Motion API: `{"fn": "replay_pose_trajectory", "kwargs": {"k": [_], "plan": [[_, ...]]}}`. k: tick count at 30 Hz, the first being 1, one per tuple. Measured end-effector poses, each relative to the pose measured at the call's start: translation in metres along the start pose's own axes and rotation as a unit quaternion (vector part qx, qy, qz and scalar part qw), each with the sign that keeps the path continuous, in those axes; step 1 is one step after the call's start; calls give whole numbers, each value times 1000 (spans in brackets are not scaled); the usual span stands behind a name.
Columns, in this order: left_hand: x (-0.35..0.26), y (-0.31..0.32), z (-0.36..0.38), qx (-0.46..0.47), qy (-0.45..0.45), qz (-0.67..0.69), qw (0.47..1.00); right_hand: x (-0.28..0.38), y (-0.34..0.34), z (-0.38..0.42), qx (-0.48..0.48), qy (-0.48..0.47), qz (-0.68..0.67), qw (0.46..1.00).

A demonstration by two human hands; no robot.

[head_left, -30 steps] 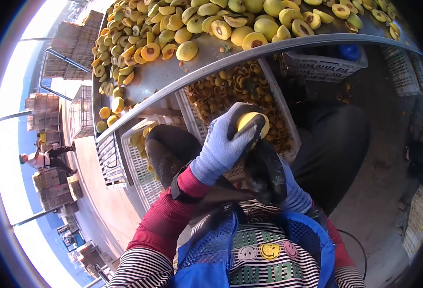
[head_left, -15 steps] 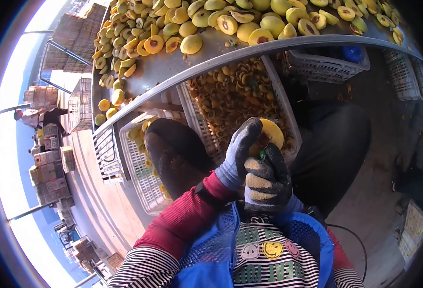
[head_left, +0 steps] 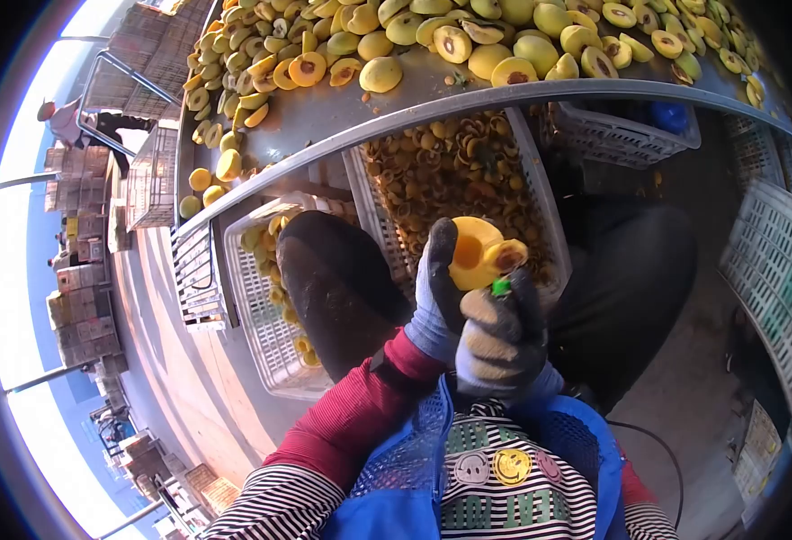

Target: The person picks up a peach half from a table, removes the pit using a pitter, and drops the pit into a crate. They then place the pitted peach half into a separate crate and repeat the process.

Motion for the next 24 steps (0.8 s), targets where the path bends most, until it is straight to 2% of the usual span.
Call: {"fn": "replay_pose_trajectory", "kwargs": {"k": [1, 2, 3, 4, 5, 6, 7, 8, 9, 10, 11, 13, 14, 15, 16, 17, 18, 19, 20, 21, 23, 24], "plan": [[-3, -5, -1, -3, 32, 1, 999, 10, 2, 1, 0, -19, -2, 1000], [-8, -11, -3, -28, 32, 29, 999, 18, -8, 8, -40, -16, 10, 999], [-23, -23, 4, -88, 38, -78, 992, 25, -18, 15, -78, -14, 23, 997], [-41, -33, 1, -58, 81, -48, 994, 25, -17, 17, -77, -12, 24, 997], [-82, -54, 6, -31, 243, -223, 944, 25, -22, 21, -126, -19, 28, 991], [-123, -20, 31, -24, 305, -359, 882, 27, -26, 24, -171, -27, 33, 984], [-160, -33, 53, -67, 475, -646, 594, 27, -24, 24, -162, -25, 39, 986], [-197, -25, 58, -84, 474, -466, 742, 27, -26, 25, -170, -16, 38, 985], [-237, -48, 59, -112, 481, -598, 631, 27, -29, 27, -181, -8, 36, 983], [-263, -74, 50, -195, 350, -635, 661, 29, -32, 26, -186, -12, 52, 981], [-296, -123, 35, -267, 256, -757, 538, 30, -32, 24, -180, -10, 57, 982], [-300, -91, 21, -255, 240, -863, 365, 36, -48, 26, -293, -4, 147, 945], [-287, -44, 9, -232, 296, -830, 411, 38, -48, 21, -252, 3, 159, 954], [-272, -12, -11, -183, 319, -790, 490, 39, -46, 16, -253, 7, 159, 954], [-254, 25, -32, -120, 359, -775, 506, 41, -50, 16, -333, 6, 208, 920], [-238, 54, -59, -85, 338, -789, 505, 44, -56, 19, -410, 5, 254, 876], [-223, 80, -87, -58, 316, -837, 443, 44, -57, 17, -413, 5, 254, 875], [-210, 93, -118, 9, 311, -864, 395, 49, -59, 18, -434, -6, 284, 855], [-199, 95, -151, 57, 267, -883, 381, 53, -60, 22, -457, -17, 311, 833], [-191, 85, -190, 53, 227, -921, 312, 54, -61, 24, -461, -19, 307, 833], [-187, 79, -221, 98, 267, -920, 268, 64, -60, 26, -481, -38, 305, 821], [-191, 74, -226, 104, 264, -921, 267, 66, -59, 26, -482, -43, 301, 822]]}}
Point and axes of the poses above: each hand's wrist, its own z-axis away from the middle knuckle, its own y-axis out of the palm, x = y × z, the point moved 7 cm from there along -z, towards the middle knuckle, and after that the axes turned 5 degrees about z, right-handed, at the moved point
